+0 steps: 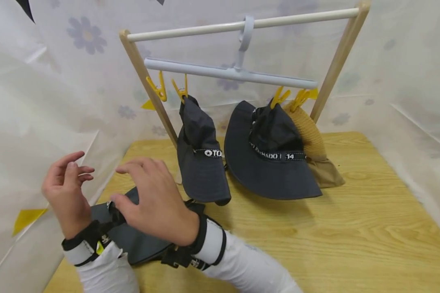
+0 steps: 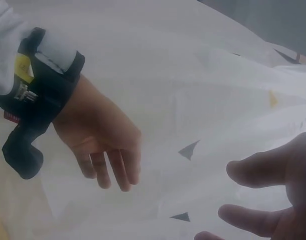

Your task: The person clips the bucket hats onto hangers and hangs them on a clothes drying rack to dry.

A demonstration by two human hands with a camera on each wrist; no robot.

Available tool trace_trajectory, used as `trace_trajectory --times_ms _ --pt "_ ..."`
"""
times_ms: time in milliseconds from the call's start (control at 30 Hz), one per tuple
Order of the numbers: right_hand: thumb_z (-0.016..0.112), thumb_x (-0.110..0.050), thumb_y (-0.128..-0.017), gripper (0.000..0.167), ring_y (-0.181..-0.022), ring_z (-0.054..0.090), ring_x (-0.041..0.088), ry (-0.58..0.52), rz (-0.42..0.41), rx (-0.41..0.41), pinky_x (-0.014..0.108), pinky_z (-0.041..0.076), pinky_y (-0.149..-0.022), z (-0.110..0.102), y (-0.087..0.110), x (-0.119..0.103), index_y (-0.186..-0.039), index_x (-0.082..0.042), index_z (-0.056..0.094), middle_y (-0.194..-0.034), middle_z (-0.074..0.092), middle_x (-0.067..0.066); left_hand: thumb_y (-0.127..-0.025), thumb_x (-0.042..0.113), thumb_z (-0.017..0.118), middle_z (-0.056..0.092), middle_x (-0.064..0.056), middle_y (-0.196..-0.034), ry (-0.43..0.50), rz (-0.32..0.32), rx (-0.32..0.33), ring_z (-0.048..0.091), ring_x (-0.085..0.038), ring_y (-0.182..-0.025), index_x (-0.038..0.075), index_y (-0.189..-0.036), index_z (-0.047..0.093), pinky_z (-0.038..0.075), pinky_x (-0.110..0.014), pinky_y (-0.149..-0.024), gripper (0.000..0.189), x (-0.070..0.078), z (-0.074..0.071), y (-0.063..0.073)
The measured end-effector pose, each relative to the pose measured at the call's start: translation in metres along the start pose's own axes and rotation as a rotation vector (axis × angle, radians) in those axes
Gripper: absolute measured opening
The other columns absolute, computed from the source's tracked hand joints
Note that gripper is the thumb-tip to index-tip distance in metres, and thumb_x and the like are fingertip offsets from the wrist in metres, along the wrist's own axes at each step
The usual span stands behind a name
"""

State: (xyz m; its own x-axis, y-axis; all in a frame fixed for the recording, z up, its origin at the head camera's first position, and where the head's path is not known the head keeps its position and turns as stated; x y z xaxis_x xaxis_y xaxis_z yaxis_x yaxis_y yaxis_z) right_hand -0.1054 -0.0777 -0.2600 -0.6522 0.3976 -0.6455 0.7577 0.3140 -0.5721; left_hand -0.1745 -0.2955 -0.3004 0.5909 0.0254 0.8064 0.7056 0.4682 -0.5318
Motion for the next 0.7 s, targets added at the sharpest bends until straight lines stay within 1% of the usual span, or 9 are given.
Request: trace_trajectory --times_ms 133,333,433,533,700 --pt "0.071 -0.023 -0.093 0.041 -0.127 0.052 0.022 0.022 0.036 -0.015 0.040 0.040 -0.111 0.011 -0.008 0.010 -0.130 -0.012 0.061 -0.133 0.060 0.005 -0.099 0.014 0.059 0.070 -0.006 -0.109 -0.029 -0.017 -0.019 0.063 -0.014 -0.070 -0.005 -0.112 0.069 0.052 -0.021 -0.067 0.026 -0.005 0.002 -0.004" --pt "0.068 -0.027 -0.095 0.041 -0.128 0.052 0.022 0.067 0.103 -0.047 0.039 0.041 -0.109 0.031 -0.017 0.025 -0.132 -0.013 0.059 -0.134 0.059 0.004 -0.101 0.015 0.056 0.069 -0.001 -0.104 -0.110 -0.093 -0.032 0.062 -0.011 -0.070 0.002 -0.107 0.072 0.049 -0.019 -0.064 0.022 -0.014 0.002 -0.007" --pt "0.068 -0.028 -0.095 0.041 -0.127 0.053 0.021 0.095 0.111 -0.044 0.037 0.041 -0.108 0.039 -0.019 0.032 -0.132 -0.013 0.060 -0.134 0.059 0.004 -0.101 0.015 0.056 0.069 0.001 -0.104 -0.118 -0.129 -0.045 0.062 -0.011 -0.070 0.001 -0.109 0.071 0.048 -0.019 -0.063 0.022 -0.019 0.002 -0.007" --pt "0.066 -0.028 -0.096 0.040 -0.126 0.054 0.020 0.112 0.127 -0.053 0.036 0.041 -0.108 0.044 -0.019 0.040 -0.132 -0.014 0.060 -0.133 0.060 0.004 -0.101 0.017 0.056 0.069 0.001 -0.106 -0.122 -0.151 -0.059 0.062 -0.011 -0.071 0.000 -0.111 0.069 0.048 -0.019 -0.064 0.023 -0.023 0.002 -0.007" --pt "0.065 -0.028 -0.096 0.041 -0.128 0.053 0.021 0.089 0.172 -0.084 0.037 0.040 -0.109 0.051 -0.020 0.051 -0.134 -0.013 0.059 -0.133 0.060 0.005 -0.101 0.018 0.057 0.069 0.001 -0.106 -0.143 -0.173 -0.068 0.062 -0.011 -0.071 0.006 -0.110 0.070 0.049 -0.020 -0.065 0.020 -0.026 0.002 -0.007"
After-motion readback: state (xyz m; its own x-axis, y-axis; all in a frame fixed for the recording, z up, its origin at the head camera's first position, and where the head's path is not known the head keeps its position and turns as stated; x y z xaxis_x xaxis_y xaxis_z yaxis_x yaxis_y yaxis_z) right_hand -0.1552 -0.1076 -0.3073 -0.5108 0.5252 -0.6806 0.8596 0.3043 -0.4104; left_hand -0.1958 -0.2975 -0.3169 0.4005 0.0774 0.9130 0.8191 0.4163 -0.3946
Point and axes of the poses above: each hand's wrist, its own y-axis away from the middle knuckle, its own z-axis out of the palm, x = y × z, the point moved 1 cm from there along -y, towards the middle knuckle
